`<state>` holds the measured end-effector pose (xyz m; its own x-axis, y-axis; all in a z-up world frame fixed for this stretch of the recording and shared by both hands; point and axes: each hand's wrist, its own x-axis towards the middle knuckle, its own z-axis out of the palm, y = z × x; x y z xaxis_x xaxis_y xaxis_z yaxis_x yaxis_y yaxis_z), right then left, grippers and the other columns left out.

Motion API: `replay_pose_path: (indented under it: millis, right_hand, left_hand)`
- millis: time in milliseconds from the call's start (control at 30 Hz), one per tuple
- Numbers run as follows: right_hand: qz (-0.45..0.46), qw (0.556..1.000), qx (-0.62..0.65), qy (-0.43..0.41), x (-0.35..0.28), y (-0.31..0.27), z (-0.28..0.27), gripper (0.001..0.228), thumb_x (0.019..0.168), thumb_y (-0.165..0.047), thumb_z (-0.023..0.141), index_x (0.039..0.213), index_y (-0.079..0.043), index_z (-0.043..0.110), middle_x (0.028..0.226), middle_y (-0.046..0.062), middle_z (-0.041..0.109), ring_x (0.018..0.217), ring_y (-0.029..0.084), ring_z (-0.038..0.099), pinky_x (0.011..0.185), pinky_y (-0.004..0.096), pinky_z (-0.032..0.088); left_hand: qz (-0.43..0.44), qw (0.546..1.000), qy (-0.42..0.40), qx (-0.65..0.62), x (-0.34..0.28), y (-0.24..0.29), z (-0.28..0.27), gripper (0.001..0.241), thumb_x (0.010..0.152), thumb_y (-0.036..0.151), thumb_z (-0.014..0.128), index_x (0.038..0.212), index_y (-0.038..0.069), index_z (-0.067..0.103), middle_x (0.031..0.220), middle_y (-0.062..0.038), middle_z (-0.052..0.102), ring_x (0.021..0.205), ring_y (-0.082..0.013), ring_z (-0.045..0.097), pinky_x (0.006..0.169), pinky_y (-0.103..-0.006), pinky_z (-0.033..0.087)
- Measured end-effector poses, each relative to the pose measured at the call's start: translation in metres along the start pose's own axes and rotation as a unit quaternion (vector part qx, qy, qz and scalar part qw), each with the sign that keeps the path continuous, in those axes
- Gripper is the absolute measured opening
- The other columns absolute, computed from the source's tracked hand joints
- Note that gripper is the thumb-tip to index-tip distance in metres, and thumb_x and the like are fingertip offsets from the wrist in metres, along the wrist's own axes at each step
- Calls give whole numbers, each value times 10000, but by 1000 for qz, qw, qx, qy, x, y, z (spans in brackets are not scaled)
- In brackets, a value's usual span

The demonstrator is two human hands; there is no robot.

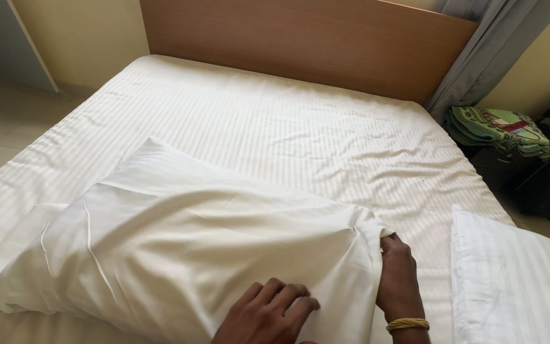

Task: The person places a pillow into a pillowcase, smooths it, and then folds a white towel on the bed. They then place a second pillow into a pillowcase and smooth it out.

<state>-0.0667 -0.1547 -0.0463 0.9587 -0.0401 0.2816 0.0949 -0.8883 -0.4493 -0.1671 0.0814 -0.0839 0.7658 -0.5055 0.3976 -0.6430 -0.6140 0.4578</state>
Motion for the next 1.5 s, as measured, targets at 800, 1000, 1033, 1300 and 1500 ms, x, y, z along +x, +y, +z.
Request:
replay_pose_path:
  millis: [800, 1000, 1033, 1300, 1500]
  right_hand:
    - [325, 920, 218, -37, 0, 29, -15, 578, 938, -474, 675, 1064, 85, 758, 716, 149, 737, 632, 235, 675, 638, 392, 566]
    - [324, 942, 25, -86, 18, 72, 14, 960, 883, -796, 583, 909, 153, 723, 634, 161, 644, 599, 272, 631, 673, 450, 574]
    - [319, 929, 71, -175, 16, 84, 12, 996, 795, -810, 645, 991, 166, 661, 683, 147, 584, 640, 270, 621, 729, 469, 608]
    - [284, 881, 78, -370, 3, 135, -18, 922, 685, -637, 838, 1221, 81, 621, 953, 133, 650, 923, 259, 740, 990, 476, 586]
    - [289, 870, 58, -395, -10, 133, -32, 728, 730, -341, 972, 1327, -42, 683, 1200, 96, 762, 1202, 213, 763, 1160, 424, 524]
  left_hand:
    - [96, 994, 48, -13, -46, -33, 41, 92, 1082, 237, 647, 1027, 191, 705, 1006, 16, 694, 1012, -171, 691, 936, -360, 565]
    - [64, 996, -28, -48, -38, -33, 35, 123, 1069, 238, 645, 1143, 158, 702, 1109, -40, 695, 1093, -231, 672, 924, -400, 555]
    - [55, 996, -48, -59, -38, -32, 35, 149, 1066, 238, 644, 1172, 150, 701, 1135, -54, 695, 1114, -246, 667, 921, -410, 553]
    - [-223, 966, 10, 129, -34, -72, -159, 815, 836, 662, 658, 1483, 194, 500, 1549, -82, 496, 1417, -317, 418, 1134, -472, 361]
    - [-474, 832, -192, 215, -30, -91, -172, 1398, 545, 1028, 597, 1631, 336, 51, 1713, 62, 25, 1555, -409, -34, 1230, -642, 27]
